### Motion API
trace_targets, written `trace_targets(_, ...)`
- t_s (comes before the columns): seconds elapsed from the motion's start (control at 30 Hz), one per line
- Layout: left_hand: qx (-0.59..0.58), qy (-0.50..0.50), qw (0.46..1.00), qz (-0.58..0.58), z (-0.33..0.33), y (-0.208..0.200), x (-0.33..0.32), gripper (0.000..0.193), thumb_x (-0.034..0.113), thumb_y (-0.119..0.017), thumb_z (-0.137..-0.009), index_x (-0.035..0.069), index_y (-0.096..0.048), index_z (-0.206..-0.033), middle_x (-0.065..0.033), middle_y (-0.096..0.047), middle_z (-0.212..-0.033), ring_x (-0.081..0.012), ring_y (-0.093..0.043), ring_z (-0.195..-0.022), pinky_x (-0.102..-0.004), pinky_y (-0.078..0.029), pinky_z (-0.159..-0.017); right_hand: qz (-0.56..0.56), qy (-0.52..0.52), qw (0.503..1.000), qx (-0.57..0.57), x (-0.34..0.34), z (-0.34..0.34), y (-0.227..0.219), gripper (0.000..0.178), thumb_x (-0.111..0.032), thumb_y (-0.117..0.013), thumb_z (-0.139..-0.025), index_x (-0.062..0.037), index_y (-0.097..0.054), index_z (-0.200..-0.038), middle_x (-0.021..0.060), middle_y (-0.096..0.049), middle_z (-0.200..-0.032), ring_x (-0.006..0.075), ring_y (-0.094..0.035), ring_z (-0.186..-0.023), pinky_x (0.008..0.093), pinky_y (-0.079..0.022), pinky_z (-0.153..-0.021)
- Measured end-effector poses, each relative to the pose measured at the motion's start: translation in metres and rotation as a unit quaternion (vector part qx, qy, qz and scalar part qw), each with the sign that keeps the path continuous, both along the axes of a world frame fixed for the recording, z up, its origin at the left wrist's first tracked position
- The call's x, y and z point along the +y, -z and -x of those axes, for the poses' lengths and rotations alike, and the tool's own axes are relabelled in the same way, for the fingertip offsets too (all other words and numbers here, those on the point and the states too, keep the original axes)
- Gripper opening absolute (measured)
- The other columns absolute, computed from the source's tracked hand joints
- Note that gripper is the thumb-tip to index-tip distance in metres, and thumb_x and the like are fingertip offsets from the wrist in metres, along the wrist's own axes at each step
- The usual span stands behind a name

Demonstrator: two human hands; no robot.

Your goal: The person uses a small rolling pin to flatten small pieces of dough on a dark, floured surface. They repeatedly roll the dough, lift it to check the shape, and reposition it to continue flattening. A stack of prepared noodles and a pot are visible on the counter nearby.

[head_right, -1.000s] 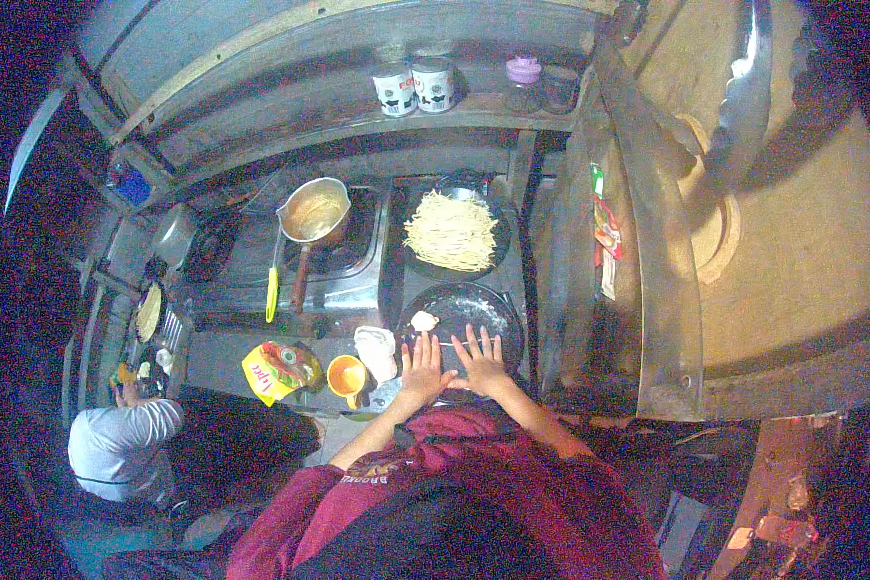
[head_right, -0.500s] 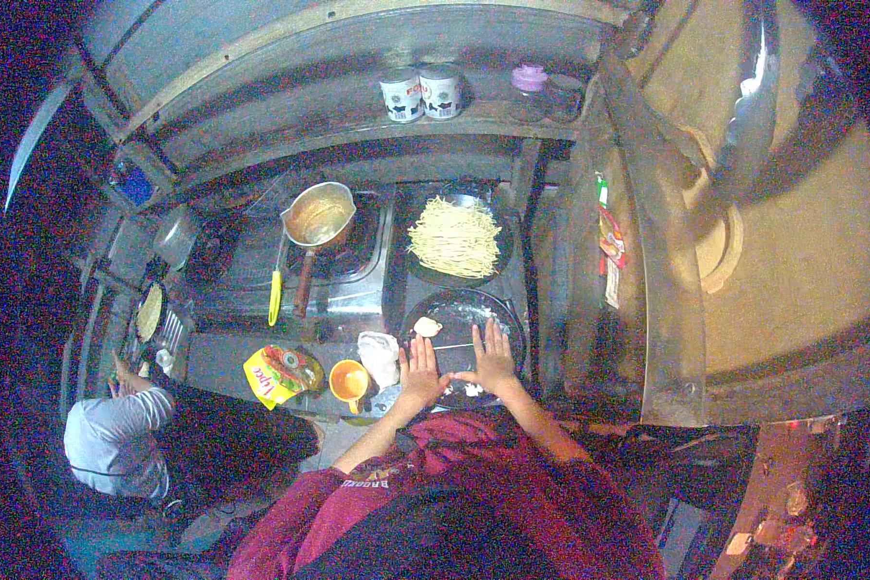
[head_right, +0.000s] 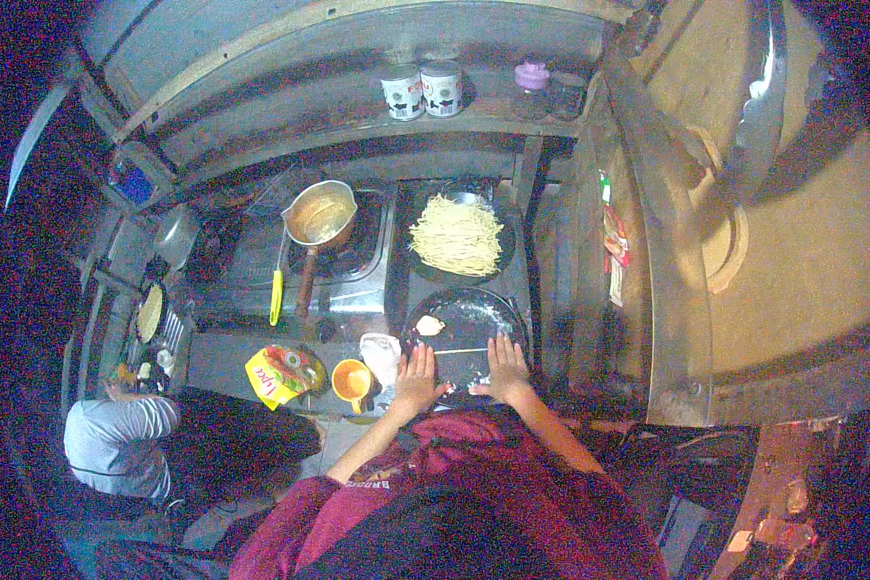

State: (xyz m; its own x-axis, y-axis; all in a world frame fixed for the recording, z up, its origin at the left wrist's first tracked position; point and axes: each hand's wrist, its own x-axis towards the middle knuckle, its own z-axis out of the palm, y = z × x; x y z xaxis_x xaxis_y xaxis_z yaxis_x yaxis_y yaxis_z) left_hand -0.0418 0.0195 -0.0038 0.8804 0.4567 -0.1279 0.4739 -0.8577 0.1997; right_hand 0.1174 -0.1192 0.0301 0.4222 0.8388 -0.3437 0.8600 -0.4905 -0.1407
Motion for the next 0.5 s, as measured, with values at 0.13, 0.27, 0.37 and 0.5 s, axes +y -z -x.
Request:
trace_targets(0.13,-0.048,0.041,0.997,-0.041,0.018,0.0,-0.004,0.058,0.029,-0.054,-0.08,-0.002,-0.039,-0.126,-0.0192,-0.039,-0.132,-0.0286,-0.038,-0.123,-0.0445,-0.026,-0.103,-0.036,-0.01,0.999,0.004,-0.019,0.007,-0.003,0.07,-0.038,-0.054,-0.081,0.001,-0.028,-0.133,0.0228,-0.02,-0.141,0.0335,-0.024,-0.13,0.0424,-0.019,-0.106)
trace_targets(0.27,-0.111,0.037,0.993,-0.015,0.008,-0.026,0.006,0.027,0.013,-0.052,-0.075,0.001,-0.056,-0.1,-0.0144,-0.056,-0.098,-0.0279,-0.052,-0.1,-0.0408,-0.037,-0.09,-0.202,0.014,0.978,-0.057,-0.02,-0.006,0.028,0.028,-0.013,-0.054,-0.076,-0.0014,-0.053,-0.101,0.0175,-0.045,-0.124,0.0319,-0.043,-0.112,0.0415,-0.036,-0.091)
trace_targets(0.37,-0.148,0.019,0.989,-0.008,-0.001,-0.023,0.008,0.02,0.005,-0.055,-0.069,0.003,-0.056,-0.089,-0.0115,-0.053,-0.082,-0.028,-0.053,-0.088,-0.0395,-0.041,-0.079,-0.227,0.052,0.972,-0.029,-0.011,-0.007,0.026,0.019,-0.01,-0.056,-0.074,-0.002,-0.054,-0.091,0.0169,-0.048,-0.119,0.0315,-0.045,-0.108,0.0417,-0.037,-0.089)
trace_targets(0.5,-0.186,-0.004,0.979,0.08,-0.004,-0.022,0.011,0.02,0.002,-0.055,-0.069,0.003,-0.054,-0.089,-0.013,-0.052,-0.085,-0.0301,-0.054,-0.084,-0.0403,-0.043,-0.072,-0.249,0.077,0.965,-0.01,-0.01,-0.01,0.035,0.013,-0.008,-0.056,-0.073,-0.0031,-0.054,-0.085,0.0159,-0.049,-0.118,0.0321,-0.046,-0.106,0.0418,-0.038,-0.088)
